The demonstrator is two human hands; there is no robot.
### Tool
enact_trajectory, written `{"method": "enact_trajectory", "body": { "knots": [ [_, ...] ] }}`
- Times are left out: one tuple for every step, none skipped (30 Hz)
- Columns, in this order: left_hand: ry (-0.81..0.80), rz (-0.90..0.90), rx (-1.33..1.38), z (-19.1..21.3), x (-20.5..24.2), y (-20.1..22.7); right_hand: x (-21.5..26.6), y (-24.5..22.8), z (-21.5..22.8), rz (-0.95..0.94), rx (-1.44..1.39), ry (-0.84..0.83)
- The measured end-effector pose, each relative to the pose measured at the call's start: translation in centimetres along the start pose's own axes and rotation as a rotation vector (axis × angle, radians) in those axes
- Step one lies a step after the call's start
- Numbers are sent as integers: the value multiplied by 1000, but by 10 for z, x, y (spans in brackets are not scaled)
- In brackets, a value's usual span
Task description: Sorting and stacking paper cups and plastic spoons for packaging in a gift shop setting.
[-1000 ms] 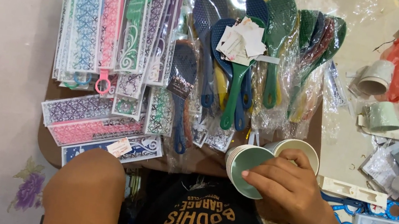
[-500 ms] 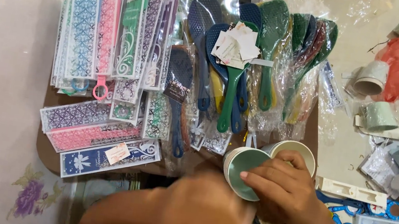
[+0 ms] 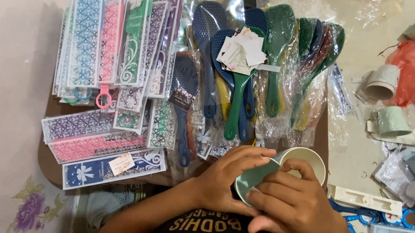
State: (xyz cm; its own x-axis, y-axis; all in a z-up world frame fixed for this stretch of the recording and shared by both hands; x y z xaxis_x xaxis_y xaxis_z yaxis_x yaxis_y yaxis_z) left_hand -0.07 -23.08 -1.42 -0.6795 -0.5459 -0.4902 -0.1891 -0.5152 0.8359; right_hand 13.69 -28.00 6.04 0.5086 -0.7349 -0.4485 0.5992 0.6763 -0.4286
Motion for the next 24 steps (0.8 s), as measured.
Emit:
{"method": "enact_trajectory", "body": {
  "knots": [
    [-3,-1,2,-1,1,-1,1,-2,0,-3,2,1],
    [-3,-7,-3,-2,2,-1,2,-3,-1,-30,-6,-25],
    [-2,-16,-11,-2,2,-3,1,-2,-1,-51,-12,-50],
    [-2,-21,-14,-4,2,-2,3,-4,-2,-48,-8,-48],
    [13,-35,-8,-4,1,-1,2,-4,-3,-46,18,-45],
    [28,-48,-2,-3,0,0,2,-4,-3,-44,43,-42],
    [28,-54,-9,-3,-1,1,-2,-5,-2,-38,47,-38],
    [38,-54,-4,-2,-2,3,-5,-7,-1,-24,56,-28],
    [45,-48,4,-2,-2,5,-6,-10,-1,-16,62,-19],
    [44,-49,1,-4,1,4,-6,-11,-2,-15,61,-16],
    [40,-44,8,-4,2,2,-7,-11,-3,-15,87,-26],
    [36,-39,14,-5,3,0,-8,-12,-4,-15,113,-36],
    [32,-44,9,-6,4,-1,-7,-13,-5,-12,116,-29],
    [46,-57,18,-6,5,-1,-6,-12,-7,-38,110,-65],
    [61,-73,27,-7,5,-1,-4,-11,-9,-65,106,-101],
    [57,-80,23,-8,6,-4,-4,-11,-10,-62,111,-95],
    [63,-84,29,-9,8,-6,-4,-11,-12,-83,121,-121],
    [70,-89,36,-11,10,-9,-3,-10,-14,-105,131,-148],
    [68,-96,35,-10,9,-6,-5,-11,-13,-103,137,-145],
    [78,-90,7,-9,9,-4,-7,-12,-12,-83,130,-141],
    [90,-82,-22,-8,9,-2,-9,-14,-11,-61,120,-139],
    [91,-87,-24,-9,8,-3,-10,-13,-12,-57,124,-138],
    [87,-91,-21,-9,9,-4,-10,-14,-12,-48,96,-133],
    [83,-95,-17,-10,9,-5,-10,-14,-13,-38,68,-129]
  ]
}}
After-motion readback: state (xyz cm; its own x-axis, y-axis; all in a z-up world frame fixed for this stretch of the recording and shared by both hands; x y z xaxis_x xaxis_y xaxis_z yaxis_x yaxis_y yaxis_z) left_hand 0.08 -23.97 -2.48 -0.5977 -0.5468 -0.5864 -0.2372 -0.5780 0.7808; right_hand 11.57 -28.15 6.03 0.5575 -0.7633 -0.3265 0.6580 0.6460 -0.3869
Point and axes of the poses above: each hand's wrist, its own x-axis away from the middle knuckle, its own z-axis out of the back of the hand, y = z × x, the point moved 5 cm from there along -x, towards the middle knuckle, and after that the axes turned 1 degree about -z, right-handed, at the moved point
